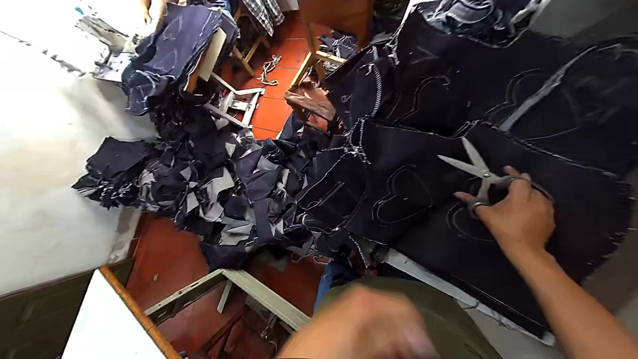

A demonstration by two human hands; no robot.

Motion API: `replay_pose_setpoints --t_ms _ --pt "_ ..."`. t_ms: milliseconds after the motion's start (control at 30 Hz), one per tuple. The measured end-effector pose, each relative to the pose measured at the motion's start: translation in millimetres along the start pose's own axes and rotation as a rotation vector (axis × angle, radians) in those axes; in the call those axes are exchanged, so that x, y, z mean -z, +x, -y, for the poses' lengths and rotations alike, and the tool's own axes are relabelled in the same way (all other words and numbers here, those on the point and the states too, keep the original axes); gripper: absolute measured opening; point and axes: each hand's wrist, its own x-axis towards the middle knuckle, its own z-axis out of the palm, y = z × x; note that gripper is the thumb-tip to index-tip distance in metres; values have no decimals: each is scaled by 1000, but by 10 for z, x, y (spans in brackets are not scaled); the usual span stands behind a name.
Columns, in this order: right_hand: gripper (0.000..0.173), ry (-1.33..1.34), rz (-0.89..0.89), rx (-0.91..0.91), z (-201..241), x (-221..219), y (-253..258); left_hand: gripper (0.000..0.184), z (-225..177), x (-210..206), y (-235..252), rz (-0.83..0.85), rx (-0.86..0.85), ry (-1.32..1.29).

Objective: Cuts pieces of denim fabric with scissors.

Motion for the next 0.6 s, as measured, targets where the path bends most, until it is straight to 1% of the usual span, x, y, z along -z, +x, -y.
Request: replay_pose_setpoints --t_ms 33,67,100,133,167,233,267,300,333,367,400,467,500,567,600 --pt "86 -8 -8 1 -6 -25 -4 37 594 172 15 0 268 232" --pt "86 -16 -12 -2 -4 -37 -15 30 1148 286 32 -8 543 435" --pt "84 -35 -15 -4 -3 -40 -19 31 1652 335 29 -21 726 585" --pt "83 -50 -18 0 -3 -47 -12 37 2074 356 9 -58 787 653" --pt "82 -62 -24 3 -2 -62 0 38 2398 377 0 -121 772 644" --pt "82 -77 -25 4 -16 -71 0 53 2773 388 3 -219 694 549" --pt "83 -88 -21 2 -29 -74 -2 62 2893 387 0 -258 653 493" --pt "84 -94 -25 3 -33 -84 5 64 2969 404 3 -280 612 451" --pt "86 -100 -27 0 -29 -94 16 58 3009 435 6 -278 570 433" --pt "86 -100 -28 -5 -24 -102 19 45 3029 467 -9 -248 539 438" --pt "86 -101 -30 -10 -29 -108 15 37 3029 506 -43 -190 532 437" --pt "86 -87 -30 -20 -45 -121 18 40 2989 637 -147 -68 549 438" --pt "85 -73 -25 -24 -56 -120 25 44 2918 705 -221 -58 551 463" --pt "84 -57 -27 -9 -94 -110 50 49 2644 821 -400 -122 544 546" --pt "84 -45 -35 9 -101 -83 53 56 2475 864 -494 -150 517 607"
